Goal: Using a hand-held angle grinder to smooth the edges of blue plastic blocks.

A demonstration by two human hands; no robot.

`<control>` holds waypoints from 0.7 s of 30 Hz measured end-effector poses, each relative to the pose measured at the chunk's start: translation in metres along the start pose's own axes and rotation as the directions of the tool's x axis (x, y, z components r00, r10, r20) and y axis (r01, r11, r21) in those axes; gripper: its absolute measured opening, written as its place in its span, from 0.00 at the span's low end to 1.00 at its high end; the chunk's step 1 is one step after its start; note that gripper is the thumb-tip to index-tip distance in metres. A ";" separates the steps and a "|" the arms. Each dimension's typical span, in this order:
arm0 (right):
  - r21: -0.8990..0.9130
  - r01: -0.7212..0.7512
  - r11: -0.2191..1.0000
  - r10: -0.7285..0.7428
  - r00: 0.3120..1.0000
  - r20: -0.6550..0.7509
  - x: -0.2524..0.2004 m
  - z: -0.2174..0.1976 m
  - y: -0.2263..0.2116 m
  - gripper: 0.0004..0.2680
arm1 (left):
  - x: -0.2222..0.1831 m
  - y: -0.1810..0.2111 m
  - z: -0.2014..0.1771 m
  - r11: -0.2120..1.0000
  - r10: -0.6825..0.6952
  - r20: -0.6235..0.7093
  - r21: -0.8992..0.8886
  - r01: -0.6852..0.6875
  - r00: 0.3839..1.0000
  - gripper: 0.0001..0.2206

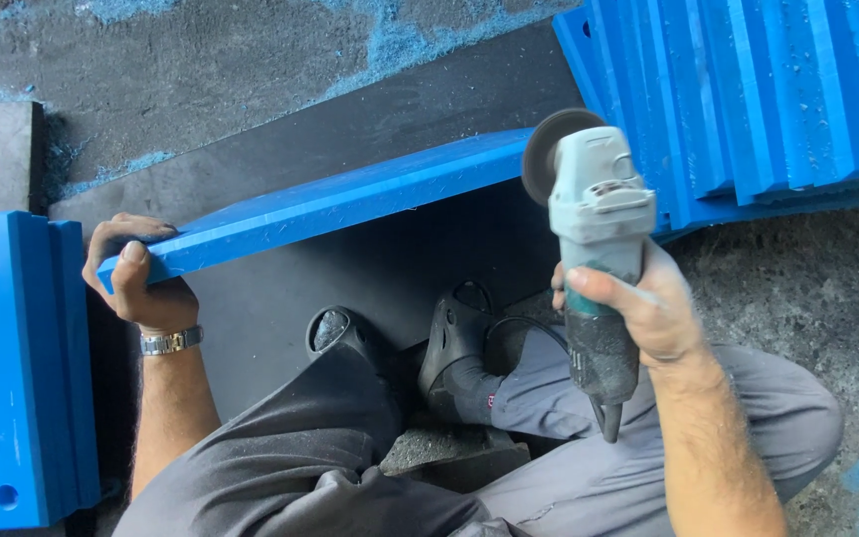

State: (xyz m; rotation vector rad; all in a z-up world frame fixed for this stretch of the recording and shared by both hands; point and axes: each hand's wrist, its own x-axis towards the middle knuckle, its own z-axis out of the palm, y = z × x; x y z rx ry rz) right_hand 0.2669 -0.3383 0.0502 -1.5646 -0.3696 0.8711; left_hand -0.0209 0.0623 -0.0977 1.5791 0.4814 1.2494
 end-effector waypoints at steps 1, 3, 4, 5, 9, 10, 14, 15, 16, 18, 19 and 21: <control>0.000 -0.003 1.000 0.003 1.000 0.002 -0.001 -0.002 -0.002 0.19 | -0.001 0.001 0.000 1.000 -0.002 -0.001 0.002 0.002 1.000 0.17; 0.136 -0.004 0.991 0.024 0.990 -0.141 -0.002 -0.007 -0.008 0.18 | -0.001 0.001 0.002 0.998 0.002 -0.001 -0.055 -0.002 1.000 0.18; 0.133 -0.004 0.991 0.022 0.990 -0.137 -0.002 -0.010 -0.006 0.18 | -0.001 0.000 0.003 0.999 0.003 -0.006 -0.053 -0.003 1.000 0.18; 0.133 -0.002 0.991 0.022 0.988 -0.151 -0.003 -0.014 -0.005 0.18 | -0.001 -0.001 0.004 0.999 0.011 -0.013 -0.041 -0.012 1.000 0.18; 0.099 -0.022 0.995 0.031 0.995 -0.095 -0.003 0.009 -0.009 0.19 | 0.003 0.003 0.007 1.000 0.008 -0.007 -0.029 -0.008 1.000 0.18; 0.099 -0.022 0.995 0.031 0.995 -0.093 -0.002 0.019 -0.006 0.19 | 0.003 -0.001 0.003 1.000 0.009 -0.009 -0.027 -0.009 1.000 0.18; -0.085 -0.062 0.994 0.069 0.995 0.077 0.001 0.060 -0.009 0.20 | 0.005 0.001 0.003 0.999 0.027 0.006 0.041 -0.027 1.000 0.19; -0.142 -0.057 0.988 0.077 0.987 0.139 0.002 0.072 -0.013 0.21 | 0.006 0.006 0.006 0.999 0.028 0.004 0.047 -0.028 1.000 0.19; -0.143 -0.058 0.988 0.077 0.988 0.137 0.001 0.069 -0.010 0.21 | 0.005 0.004 0.005 0.999 0.027 0.005 0.044 -0.027 1.000 0.19; -0.098 -0.064 0.993 0.076 0.990 0.121 0.000 0.066 -0.005 0.20 | 0.004 0.001 0.003 0.999 0.029 -0.006 0.035 -0.029 1.000 0.20; -0.101 -0.066 0.993 0.078 0.990 0.121 -0.003 0.057 -0.005 0.20 | 0.003 0.001 0.004 0.999 0.027 -0.007 0.034 -0.026 1.000 0.20; 0.080 -0.124 0.989 0.131 0.988 -0.084 -0.004 0.039 -0.004 0.19 | 0.004 0.002 0.006 0.999 0.017 -0.015 0.033 -0.017 1.000 0.20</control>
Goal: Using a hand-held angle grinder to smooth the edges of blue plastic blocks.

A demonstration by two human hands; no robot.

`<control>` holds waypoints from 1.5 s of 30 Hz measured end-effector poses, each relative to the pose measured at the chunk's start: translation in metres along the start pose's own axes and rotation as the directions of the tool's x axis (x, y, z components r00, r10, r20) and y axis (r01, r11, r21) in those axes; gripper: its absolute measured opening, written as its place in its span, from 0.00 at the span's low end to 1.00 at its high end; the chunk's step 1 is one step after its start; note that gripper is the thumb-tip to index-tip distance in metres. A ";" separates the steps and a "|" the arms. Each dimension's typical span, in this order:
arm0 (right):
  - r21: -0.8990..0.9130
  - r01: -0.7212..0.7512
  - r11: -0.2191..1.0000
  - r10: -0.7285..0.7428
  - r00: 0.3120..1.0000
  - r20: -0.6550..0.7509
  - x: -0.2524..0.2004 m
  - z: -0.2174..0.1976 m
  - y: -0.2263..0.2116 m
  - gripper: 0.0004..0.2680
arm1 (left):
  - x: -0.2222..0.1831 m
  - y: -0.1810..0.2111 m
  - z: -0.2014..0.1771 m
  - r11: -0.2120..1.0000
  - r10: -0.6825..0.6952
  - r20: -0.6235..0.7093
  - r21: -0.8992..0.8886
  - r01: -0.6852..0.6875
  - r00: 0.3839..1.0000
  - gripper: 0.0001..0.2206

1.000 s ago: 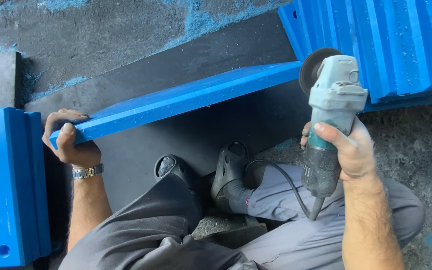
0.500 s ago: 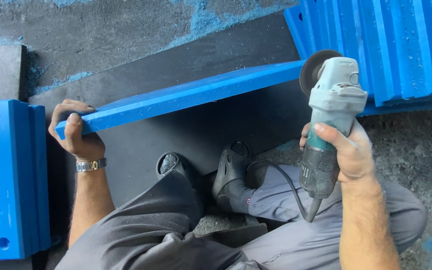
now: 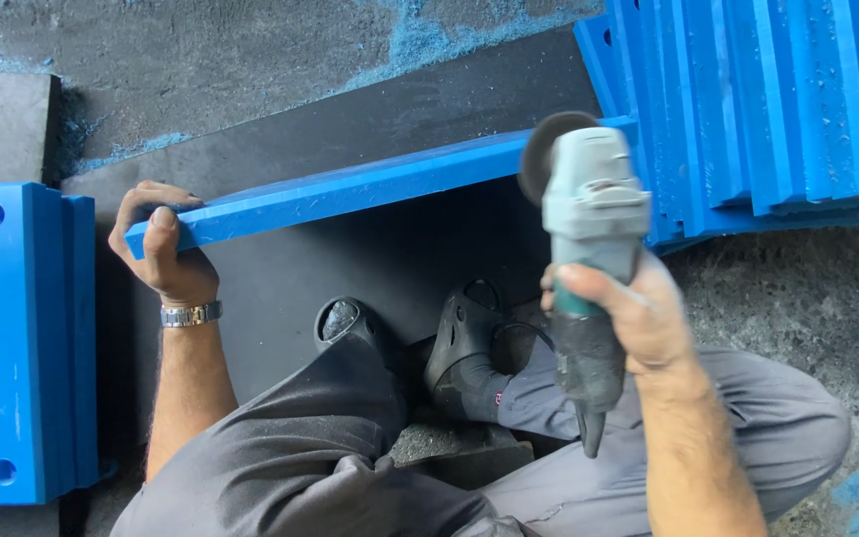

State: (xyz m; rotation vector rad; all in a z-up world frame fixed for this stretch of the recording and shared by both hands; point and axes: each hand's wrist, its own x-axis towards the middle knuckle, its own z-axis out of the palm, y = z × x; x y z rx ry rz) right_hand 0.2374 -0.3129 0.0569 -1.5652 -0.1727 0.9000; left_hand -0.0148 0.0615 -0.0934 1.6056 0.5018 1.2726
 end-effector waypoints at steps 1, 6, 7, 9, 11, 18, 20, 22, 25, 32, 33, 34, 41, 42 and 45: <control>-0.001 0.000 1.000 0.000 1.000 0.003 0.001 -0.008 -0.002 0.19 | 0.000 -0.005 -0.002 1.000 0.001 -0.003 0.001 -0.001 1.000 0.20; 0.019 0.094 0.995 -0.091 0.988 -0.127 0.001 -0.016 -0.015 0.19 | -0.002 -0.003 0.000 1.000 0.024 0.011 -0.010 -0.024 1.000 0.20; 0.018 0.096 0.995 -0.093 0.988 -0.125 0.001 -0.007 -0.014 0.19 | -0.002 -0.004 -0.001 1.000 0.025 0.010 -0.010 -0.025 1.000 0.20; -0.078 0.063 0.995 -0.066 0.997 -0.033 0.000 0.011 -0.009 0.20 | -0.002 -0.006 -0.002 1.000 0.023 0.007 0.016 -0.023 1.000 0.21; -0.139 0.084 0.987 -0.076 0.995 0.061 0.000 0.034 -0.009 0.20 | 0.002 -0.007 -0.002 0.999 0.022 0.012 0.028 -0.022 1.000 0.21; -0.026 0.018 0.999 -0.015 0.995 0.100 0.002 0.028 -0.003 0.20 | 0.006 0.000 0.001 1.000 -0.027 0.002 0.012 0.027 1.000 0.21; 0.041 0.028 0.999 -0.029 0.999 0.037 0.002 0.004 -0.008 0.19 | 0.007 0.004 0.004 0.999 -0.032 0.022 -0.014 0.032 0.999 0.22; 0.108 0.036 0.994 -0.034 0.999 -0.019 0.002 -0.010 -0.008 0.19 | 0.007 0.002 -0.002 0.999 -0.039 0.039 -0.030 0.040 0.998 0.23; 0.126 0.083 0.989 -0.073 0.994 -0.076 0.002 -0.008 -0.011 0.18 | 0.011 -0.004 -0.014 0.996 0.011 0.204 -0.091 0.007 0.979 0.27; -0.164 0.098 0.982 -0.065 0.979 0.195 0.001 0.094 -0.005 0.19 | 0.016 0.008 -0.015 0.989 -0.091 0.292 0.136 0.053 0.952 0.26; -0.208 0.144 0.967 -0.081 0.955 0.286 0.001 0.111 -0.004 0.20 | 0.017 0.006 -0.013 0.989 -0.140 0.288 0.075 0.124 0.947 0.26; -0.209 0.147 0.967 -0.082 0.952 0.295 0.000 0.122 -0.007 0.20 | 0.019 0.004 -0.014 0.989 -0.139 0.281 0.080 0.121 0.950 0.26; -0.137 0.022 0.990 -0.001 0.988 0.156 -0.005 0.096 -0.010 0.21 | 0.021 -0.002 -0.010 0.995 -0.073 0.296 0.085 0.050 0.952 0.25; -0.106 0.015 0.994 -0.006 0.996 0.087 -0.006 0.086 -0.013 0.21 | 0.021 -0.001 -0.010 0.994 -0.061 0.295 0.105 0.032 0.953 0.25; -0.027 0.007 1.000 -0.007 1.000 -0.022 -0.007 0.075 -0.015 0.20 | 0.019 0.007 -0.008 0.994 -0.071 0.279 0.095 0.046 0.958 0.25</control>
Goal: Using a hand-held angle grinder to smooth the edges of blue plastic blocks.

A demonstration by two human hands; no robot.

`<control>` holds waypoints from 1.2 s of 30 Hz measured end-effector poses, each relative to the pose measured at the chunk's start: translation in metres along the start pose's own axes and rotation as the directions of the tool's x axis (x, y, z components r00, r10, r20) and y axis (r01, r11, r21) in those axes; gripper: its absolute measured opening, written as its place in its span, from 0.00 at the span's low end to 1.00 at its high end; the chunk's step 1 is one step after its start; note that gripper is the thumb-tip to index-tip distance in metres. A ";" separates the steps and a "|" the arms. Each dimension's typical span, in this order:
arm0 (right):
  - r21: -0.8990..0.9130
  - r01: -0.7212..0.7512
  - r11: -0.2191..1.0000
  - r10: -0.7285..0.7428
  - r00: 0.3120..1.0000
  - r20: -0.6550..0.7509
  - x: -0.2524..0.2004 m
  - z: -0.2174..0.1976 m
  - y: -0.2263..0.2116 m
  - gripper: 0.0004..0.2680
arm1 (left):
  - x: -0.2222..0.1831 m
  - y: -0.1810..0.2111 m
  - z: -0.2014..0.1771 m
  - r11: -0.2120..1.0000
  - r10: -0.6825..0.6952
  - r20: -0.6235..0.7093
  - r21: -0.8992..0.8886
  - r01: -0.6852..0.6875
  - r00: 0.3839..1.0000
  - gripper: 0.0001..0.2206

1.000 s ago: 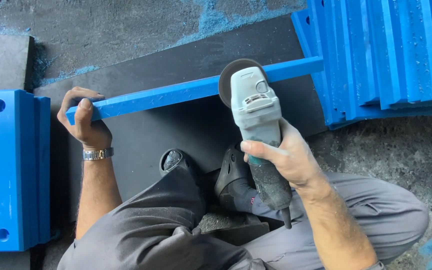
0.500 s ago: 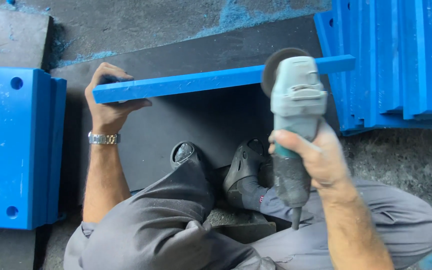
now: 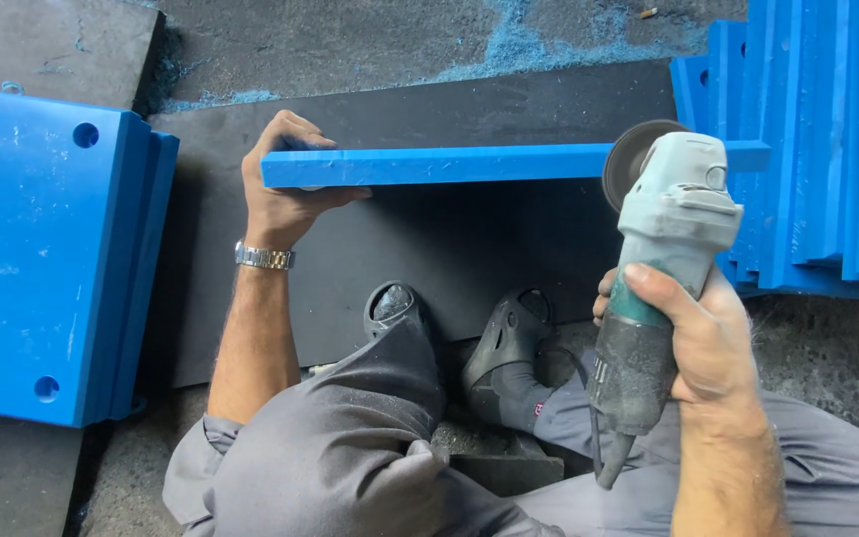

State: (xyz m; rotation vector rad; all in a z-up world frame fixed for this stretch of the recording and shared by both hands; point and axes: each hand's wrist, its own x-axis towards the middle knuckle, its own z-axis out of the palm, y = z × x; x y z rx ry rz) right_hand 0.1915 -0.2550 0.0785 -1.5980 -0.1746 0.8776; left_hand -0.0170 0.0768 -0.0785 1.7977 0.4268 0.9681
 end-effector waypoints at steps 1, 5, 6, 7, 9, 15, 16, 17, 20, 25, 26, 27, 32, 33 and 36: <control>-0.004 -0.002 1.000 0.002 1.000 0.004 0.000 0.008 0.001 0.20 | -0.001 0.001 0.001 1.000 -0.003 -0.005 0.001 0.003 1.000 0.25; -0.161 0.056 0.985 -0.028 0.985 0.173 0.000 0.059 0.010 0.21 | -0.005 -0.001 -0.001 0.999 -0.006 0.001 0.054 0.006 1.000 0.26; -0.193 0.078 0.978 -0.020 0.958 0.288 0.001 0.076 0.012 0.22 | -0.004 -0.004 0.000 0.999 -0.026 0.006 0.044 0.026 1.000 0.26; -0.192 0.080 0.978 -0.021 0.957 0.290 0.002 0.089 0.012 0.22 | -0.004 -0.002 -0.001 0.999 -0.025 0.005 0.046 0.024 1.000 0.26; -0.234 0.241 0.942 -0.122 0.894 0.431 0.005 0.115 0.011 0.21 | -0.004 0.000 0.000 1.000 0.000 -0.006 0.006 0.000 1.000 0.25; -0.148 0.046 0.988 -0.012 0.975 0.223 0.000 0.062 0.011 0.19 | -0.004 -0.003 0.004 1.000 0.014 -0.027 -0.015 -0.014 1.000 0.25; -0.153 0.046 0.987 -0.010 0.973 0.230 -0.002 0.053 0.010 0.19 | -0.001 0.000 0.003 1.000 0.012 -0.036 -0.013 -0.012 0.999 0.25; -0.108 0.022 0.994 -0.004 0.987 0.161 -0.004 0.044 0.008 0.18 | 0.001 0.002 0.003 0.999 0.052 -0.029 0.004 -0.052 0.998 0.25; -0.054 -0.001 0.999 0.004 0.998 0.059 -0.008 0.037 0.007 0.17 | 0.000 0.009 0.002 1.000 0.029 -0.004 0.001 -0.029 1.000 0.23; -0.090 0.024 0.996 -0.008 0.983 0.182 -0.005 0.089 0.012 0.19 | -0.006 0.001 0.000 0.999 -0.033 0.020 0.013 0.033 0.999 0.20; -0.186 0.043 0.982 0.002 0.971 0.237 -0.004 0.107 0.013 0.20 | -0.007 0.002 0.000 1.000 -0.018 0.011 -0.003 0.018 1.000 0.20; -0.280 0.069 0.958 0.016 0.957 0.291 -0.004 0.125 0.014 0.22 | -0.007 0.003 0.001 1.000 -0.002 0.002 -0.018 0.002 1.000 0.20; -0.441 0.263 0.858 -0.013 0.870 0.494 -0.006 0.168 0.009 0.23 | -0.010 -0.010 0.003 0.986 -0.139 -0.029 0.085 0.141 0.990 0.17; -0.464 0.267 0.844 -0.007 0.872 0.490 -0.005 0.170 0.009 0.23 | -0.010 -0.010 0.002 0.988 -0.140 -0.024 0.066 0.141 0.990 0.16; -0.298 0.036 0.954 0.061 0.948 0.312 -0.012 0.135 0.011 0.21 | -0.009 -0.004 0.003 0.996 -0.016 -0.010 -0.091 0.015 1.000 0.18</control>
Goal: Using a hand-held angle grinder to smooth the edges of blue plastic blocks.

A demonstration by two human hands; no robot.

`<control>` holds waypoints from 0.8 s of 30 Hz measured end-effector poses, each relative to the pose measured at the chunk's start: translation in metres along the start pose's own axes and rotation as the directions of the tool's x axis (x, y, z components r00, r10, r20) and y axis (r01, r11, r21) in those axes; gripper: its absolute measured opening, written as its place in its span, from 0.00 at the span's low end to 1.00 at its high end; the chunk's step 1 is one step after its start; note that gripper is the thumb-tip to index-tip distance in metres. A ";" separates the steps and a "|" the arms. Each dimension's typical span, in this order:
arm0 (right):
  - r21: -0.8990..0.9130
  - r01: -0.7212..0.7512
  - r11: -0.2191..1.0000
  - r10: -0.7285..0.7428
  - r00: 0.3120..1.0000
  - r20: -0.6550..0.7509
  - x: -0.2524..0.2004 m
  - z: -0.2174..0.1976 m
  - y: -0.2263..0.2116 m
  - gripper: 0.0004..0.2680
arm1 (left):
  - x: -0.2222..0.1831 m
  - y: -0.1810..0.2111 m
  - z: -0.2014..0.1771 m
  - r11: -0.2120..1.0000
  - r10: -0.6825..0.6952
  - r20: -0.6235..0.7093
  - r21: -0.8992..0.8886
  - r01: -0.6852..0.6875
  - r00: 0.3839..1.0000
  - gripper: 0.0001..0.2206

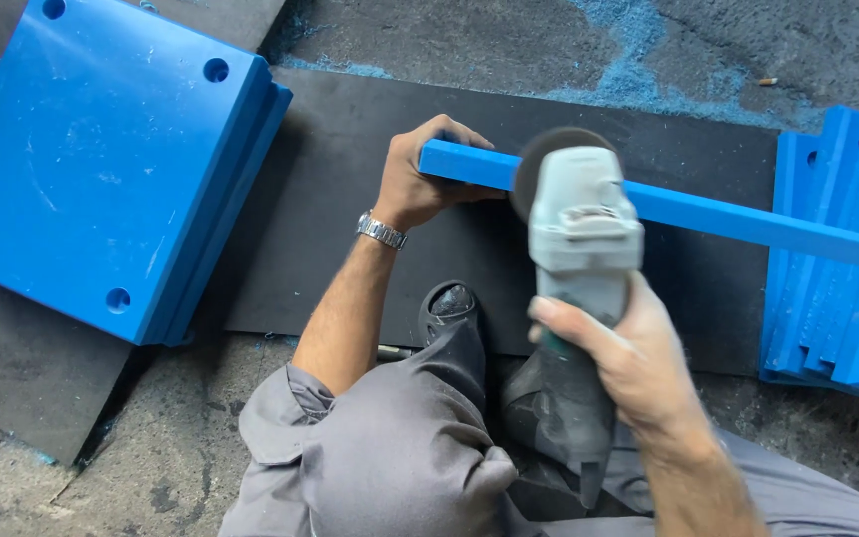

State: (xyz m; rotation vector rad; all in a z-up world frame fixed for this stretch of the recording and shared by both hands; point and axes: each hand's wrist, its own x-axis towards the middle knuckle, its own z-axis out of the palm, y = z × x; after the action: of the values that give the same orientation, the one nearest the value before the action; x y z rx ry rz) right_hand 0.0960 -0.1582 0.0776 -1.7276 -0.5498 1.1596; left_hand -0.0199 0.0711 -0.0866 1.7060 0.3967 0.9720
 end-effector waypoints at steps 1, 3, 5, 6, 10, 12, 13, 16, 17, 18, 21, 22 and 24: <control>-0.004 0.000 1.000 0.000 1.000 0.002 -0.002 -0.004 0.001 0.21 | 0.003 0.000 0.000 1.000 -0.001 -0.005 -0.001 0.001 1.000 0.18; 0.071 -0.008 0.997 0.012 0.999 -0.047 -0.009 -0.013 0.004 0.21 | 0.003 0.001 0.001 0.999 -0.002 0.008 0.034 0.001 1.000 0.19; 0.030 -0.017 0.999 0.018 0.999 -0.030 -0.005 -0.005 0.004 0.21 | 0.000 -0.004 0.002 0.999 0.015 -0.001 0.032 -0.015 1.000 0.18; -0.003 -0.017 1.000 0.016 1.000 -0.024 -0.002 0.001 0.003 0.21 | 0.000 -0.007 0.001 0.999 0.041 0.003 0.029 -0.041 0.999 0.18; -0.160 0.007 0.987 0.007 0.996 0.084 0.014 0.047 -0.025 0.21 | -0.006 -0.017 0.003 0.993 0.003 -0.061 0.116 0.004 0.998 0.19; -0.263 0.028 0.964 0.012 0.989 0.147 0.017 0.061 -0.034 0.22 | -0.010 -0.035 0.004 0.998 -0.067 -0.088 0.007 0.068 0.994 0.18; -0.264 0.029 0.964 0.011 0.988 0.152 0.015 0.058 -0.032 0.22 | -0.010 -0.029 0.003 0.998 -0.067 -0.092 0.009 0.068 0.993 0.18; -0.236 0.012 0.972 0.017 0.992 0.121 0.006 0.041 -0.017 0.23 | -0.008 -0.014 0.001 0.997 -0.049 -0.058 0.051 0.052 0.997 0.17; -0.150 0.006 0.989 0.003 0.998 0.058 -0.001 0.029 -0.006 0.22 | -0.007 -0.011 0.001 0.998 -0.009 -0.041 0.056 0.011 0.999 0.18; -0.063 0.014 0.998 -0.014 1.000 0.000 -0.005 0.016 0.003 0.22 | -0.002 -0.007 0.000 0.997 0.038 -0.028 0.067 -0.036 0.999 0.20; 0.151 -0.001 0.988 0.003 1.000 -0.017 -0.022 -0.001 0.007 0.20 | -0.003 -0.004 -0.001 0.998 0.037 -0.006 0.043 -0.037 0.999 0.20; 0.154 0.000 0.988 0.003 1.000 -0.019 -0.024 0.003 0.003 0.20 | -0.004 -0.002 -0.002 0.998 0.037 -0.002 0.043 -0.037 0.999 0.20; 0.230 0.019 0.973 -0.041 0.995 0.092 -0.029 0.008 -0.004 0.20 | -0.006 0.003 -0.001 0.998 0.043 -0.015 0.039 -0.042 0.999 0.20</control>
State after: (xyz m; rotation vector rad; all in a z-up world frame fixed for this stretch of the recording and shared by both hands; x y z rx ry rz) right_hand 0.0762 -0.1753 0.0941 -1.4681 -0.4778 1.2390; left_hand -0.0248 0.0667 -0.0863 1.7488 0.3928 1.0150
